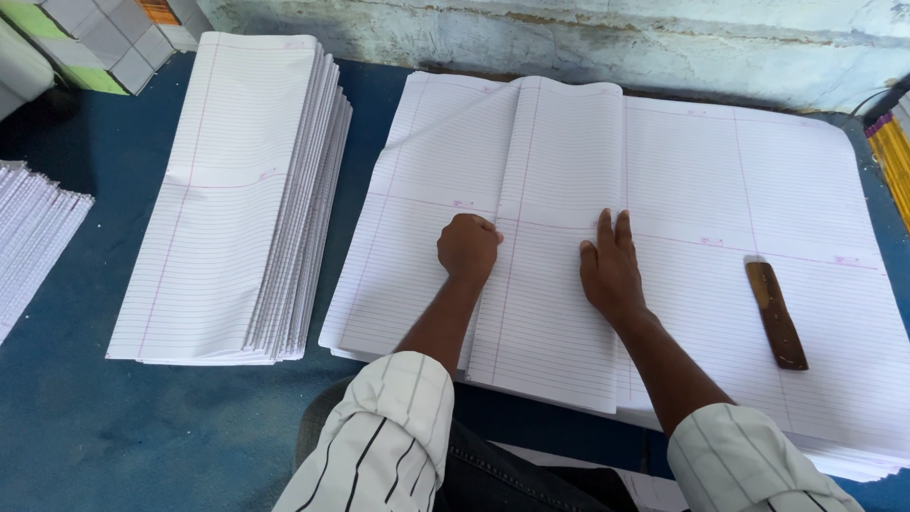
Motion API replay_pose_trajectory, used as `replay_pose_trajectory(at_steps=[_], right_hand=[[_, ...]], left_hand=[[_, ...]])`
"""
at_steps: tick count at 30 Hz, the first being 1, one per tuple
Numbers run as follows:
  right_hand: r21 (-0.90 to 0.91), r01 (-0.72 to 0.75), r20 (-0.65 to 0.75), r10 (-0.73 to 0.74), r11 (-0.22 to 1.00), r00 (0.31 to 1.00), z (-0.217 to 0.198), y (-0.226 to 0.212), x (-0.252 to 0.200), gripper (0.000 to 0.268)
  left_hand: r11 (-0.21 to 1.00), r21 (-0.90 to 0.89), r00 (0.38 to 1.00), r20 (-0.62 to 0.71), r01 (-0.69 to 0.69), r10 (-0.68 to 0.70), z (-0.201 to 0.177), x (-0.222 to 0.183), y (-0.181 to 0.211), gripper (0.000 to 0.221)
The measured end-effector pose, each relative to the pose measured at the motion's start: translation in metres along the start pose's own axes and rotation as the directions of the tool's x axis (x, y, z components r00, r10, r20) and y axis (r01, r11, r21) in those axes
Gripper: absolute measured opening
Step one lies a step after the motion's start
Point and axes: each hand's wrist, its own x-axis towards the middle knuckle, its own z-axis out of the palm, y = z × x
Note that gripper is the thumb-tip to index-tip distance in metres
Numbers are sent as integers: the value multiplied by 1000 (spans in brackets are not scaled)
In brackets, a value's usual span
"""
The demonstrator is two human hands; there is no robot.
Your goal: The person folds large lined paper sheets in half and presses the crease with a small wooden block. They repeat this process for multiple sheets, stacking the finished ones to the left.
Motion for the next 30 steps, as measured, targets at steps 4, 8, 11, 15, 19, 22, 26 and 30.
replay_pose_trajectory(at_steps=[4, 8, 11, 15, 19, 22, 26, 30], right_hand=[[-125, 47, -23, -50, 991, 998, 5, 4, 3, 68], [-209, 89, -58, -103, 974, 993, 12, 8, 3, 69], [-272, 91, -63, -112, 958, 992, 15, 12, 5, 68], [-355, 111, -73, -146, 928, 987, 18, 15, 5, 68], [-434, 99, -54, -136, 895, 989, 18, 16, 6, 69], [-431, 89, -52, -123, 898, 991, 18, 14, 6, 70], [-394, 73, -50, -101, 916, 994, 15, 11, 6, 71], [-342, 69, -36, -86, 937, 996, 6, 4, 5, 71]], left_hand=[[1000, -28, 1000, -11, 2, -2, 2, 0, -1, 9], [999, -24, 999, 7, 36, -36, 1, 1, 0, 7], [1000, -18, 1000, -13, 19, -19, 2, -1, 1, 7], [992, 124, 1000, -1, -30, 31, -2, -4, 8, 7], [966, 219, 988, 95, -140, 122, -6, -4, 18, 30], [938, 252, 962, 190, -240, 195, -5, -1, 25, 39], [751, 498, 891, 363, -434, 274, 5, 12, 30, 27], [603, 516, 786, 497, -609, 368, 10, 29, 33, 34]])
